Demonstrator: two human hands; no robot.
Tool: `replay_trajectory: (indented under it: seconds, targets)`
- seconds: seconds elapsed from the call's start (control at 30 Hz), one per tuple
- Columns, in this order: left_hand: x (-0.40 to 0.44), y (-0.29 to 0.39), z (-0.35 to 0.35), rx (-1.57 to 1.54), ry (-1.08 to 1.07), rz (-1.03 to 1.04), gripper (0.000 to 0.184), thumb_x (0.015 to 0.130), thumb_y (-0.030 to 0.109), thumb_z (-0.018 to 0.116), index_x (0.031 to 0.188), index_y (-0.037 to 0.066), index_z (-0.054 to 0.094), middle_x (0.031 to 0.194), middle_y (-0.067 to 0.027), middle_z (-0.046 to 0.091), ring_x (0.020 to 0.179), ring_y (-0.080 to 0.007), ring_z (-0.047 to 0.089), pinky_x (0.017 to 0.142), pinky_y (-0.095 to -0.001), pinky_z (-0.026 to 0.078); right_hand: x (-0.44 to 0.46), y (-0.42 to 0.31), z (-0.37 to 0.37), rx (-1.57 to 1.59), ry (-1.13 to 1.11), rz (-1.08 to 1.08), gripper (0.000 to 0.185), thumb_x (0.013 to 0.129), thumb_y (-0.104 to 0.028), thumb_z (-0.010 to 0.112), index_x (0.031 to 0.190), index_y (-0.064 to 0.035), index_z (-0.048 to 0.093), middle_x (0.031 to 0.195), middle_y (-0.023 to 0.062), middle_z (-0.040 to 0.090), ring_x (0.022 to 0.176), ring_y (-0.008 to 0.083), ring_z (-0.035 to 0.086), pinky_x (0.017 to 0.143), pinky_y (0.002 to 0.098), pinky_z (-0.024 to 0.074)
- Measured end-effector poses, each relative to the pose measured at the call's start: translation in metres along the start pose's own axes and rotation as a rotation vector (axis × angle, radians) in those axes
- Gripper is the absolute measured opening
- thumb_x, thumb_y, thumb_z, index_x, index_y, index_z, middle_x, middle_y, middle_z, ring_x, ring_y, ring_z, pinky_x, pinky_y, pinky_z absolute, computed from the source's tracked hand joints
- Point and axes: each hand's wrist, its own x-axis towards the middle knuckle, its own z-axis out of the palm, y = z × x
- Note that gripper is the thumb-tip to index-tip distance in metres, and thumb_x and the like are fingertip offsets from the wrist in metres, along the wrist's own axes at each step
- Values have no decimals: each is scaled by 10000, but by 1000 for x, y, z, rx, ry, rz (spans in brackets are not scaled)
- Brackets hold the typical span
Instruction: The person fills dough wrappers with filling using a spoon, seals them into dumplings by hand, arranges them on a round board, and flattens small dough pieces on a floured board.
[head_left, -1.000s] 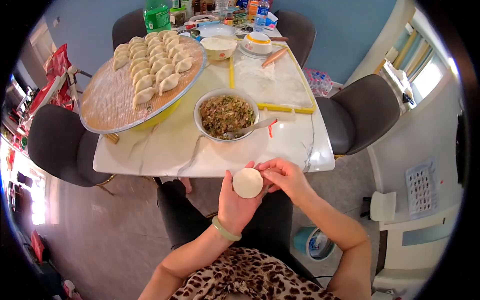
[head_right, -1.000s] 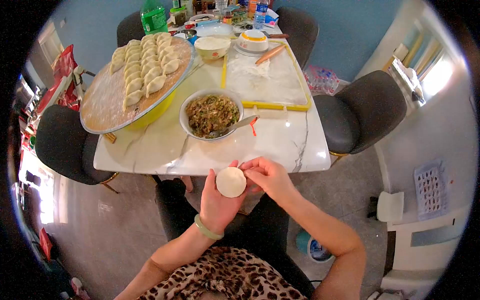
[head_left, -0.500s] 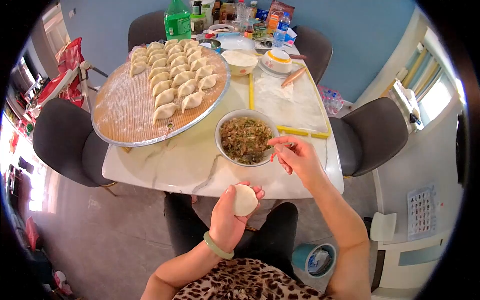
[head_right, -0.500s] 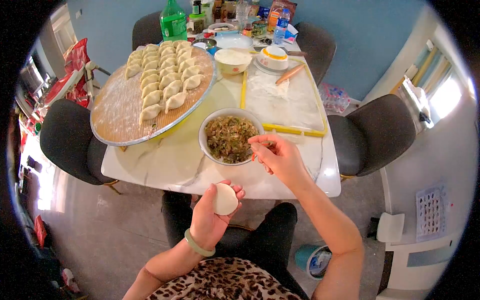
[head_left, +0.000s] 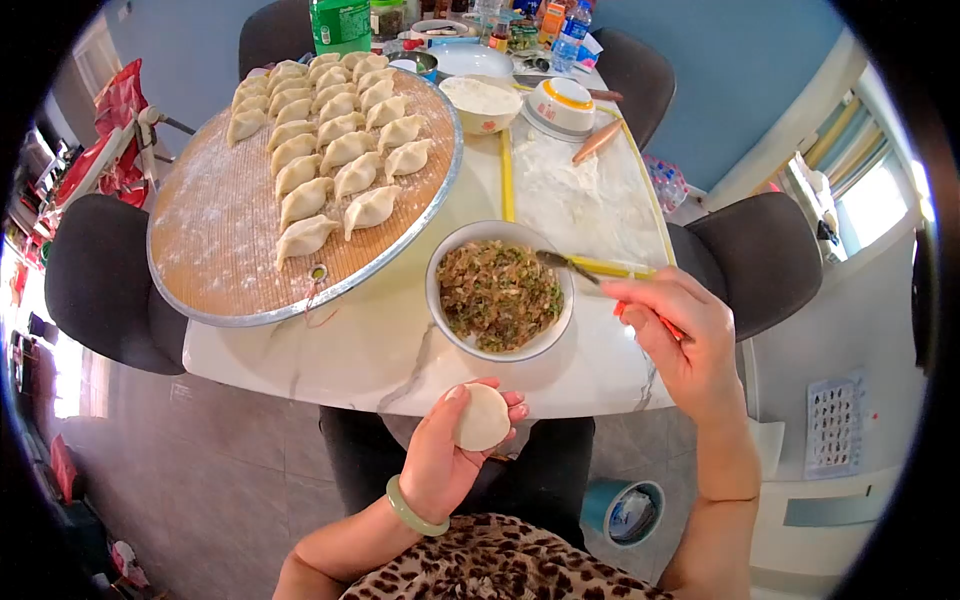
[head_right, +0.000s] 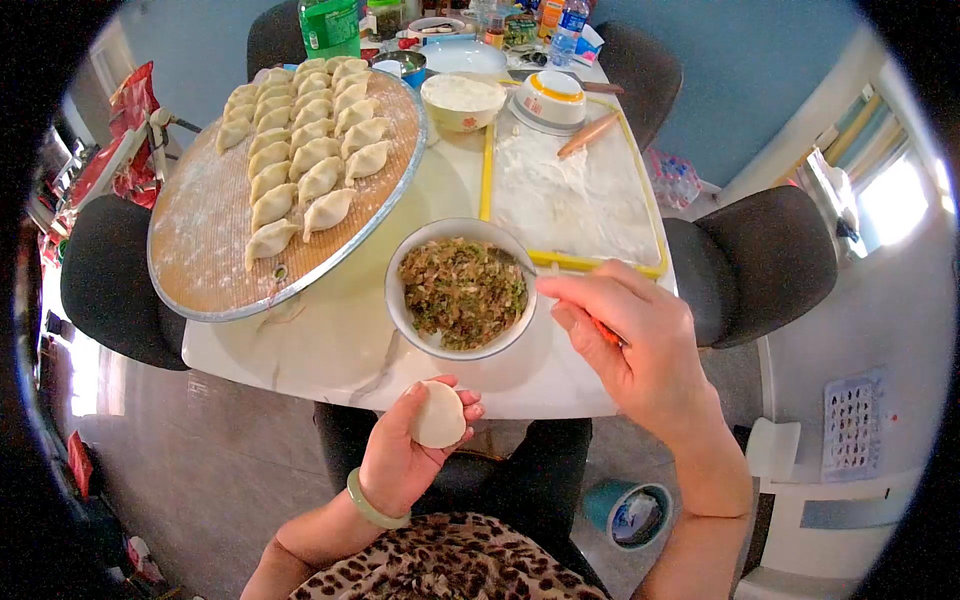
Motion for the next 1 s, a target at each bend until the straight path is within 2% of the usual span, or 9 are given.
replay_trajectory:
  seconds: [0.13,0.2,0.33,0.57,0.67,0.9,1.0]
  targets:
    - [4,-1,-1,-46,-3,-23,358,973,284,380,1176,-1,453,1086,-183,590,987,-263,599,823,-349,506,-1,26,19,-93,-88,-39,198,794,-24,636,991,-15,627,757,101,579,653,236,575,578,309,462]
    - [4,-1,-1,-59,10,-30,353,972,279,382,1173,-3,455,1078,-184,593,979,-261,601,820,-353,509,-7,32,33,-85,-122,-194,243,755,-27,662,994,-23,622,755,92,572,661,250,580,574,326,472]
    - [3,-1,-3,-64,9,-35,354,973,278,381,1173,-5,454,1082,-185,590,979,-260,601,824,-354,510,-23,19,37,-90,-150,-226,326,703,-39,674,1024,-50,614,773,73,585,678,245,591,594,333,496]
    - [3,-5,-2,-85,-7,-64,355,979,276,366,1186,-2,445,1100,-193,578,989,-258,597,832,-353,511,-29,27,49,-81,-248,-267,333,705,-17,660,1035,-53,626,767,73,589,679,224,591,585,319,492]
    - [-2,-5,-4,-75,8,-62,360,981,273,360,1200,-3,435,1101,-191,577,1000,-260,594,832,-352,510,-16,20,19,146,-189,-15,284,750,5,634,1030,-39,635,725,82,584,652,220,572,581,321,458]
    - [-1,1,0,-90,45,-41,381,986,291,340,1219,4,430,1124,-178,570,1040,-269,577,843,-358,503,-5,24,36,228,-294,-27,213,792,-3,605,999,-27,650,748,85,581,691,216,577,615,312,454]
    - [1,7,2,-96,66,-33,384,986,298,336,1217,8,438,1131,-177,566,1056,-273,570,852,-363,497,-8,31,41,283,-339,43,189,806,-21,600,987,-25,655,791,86,601,720,220,585,637,302,460]
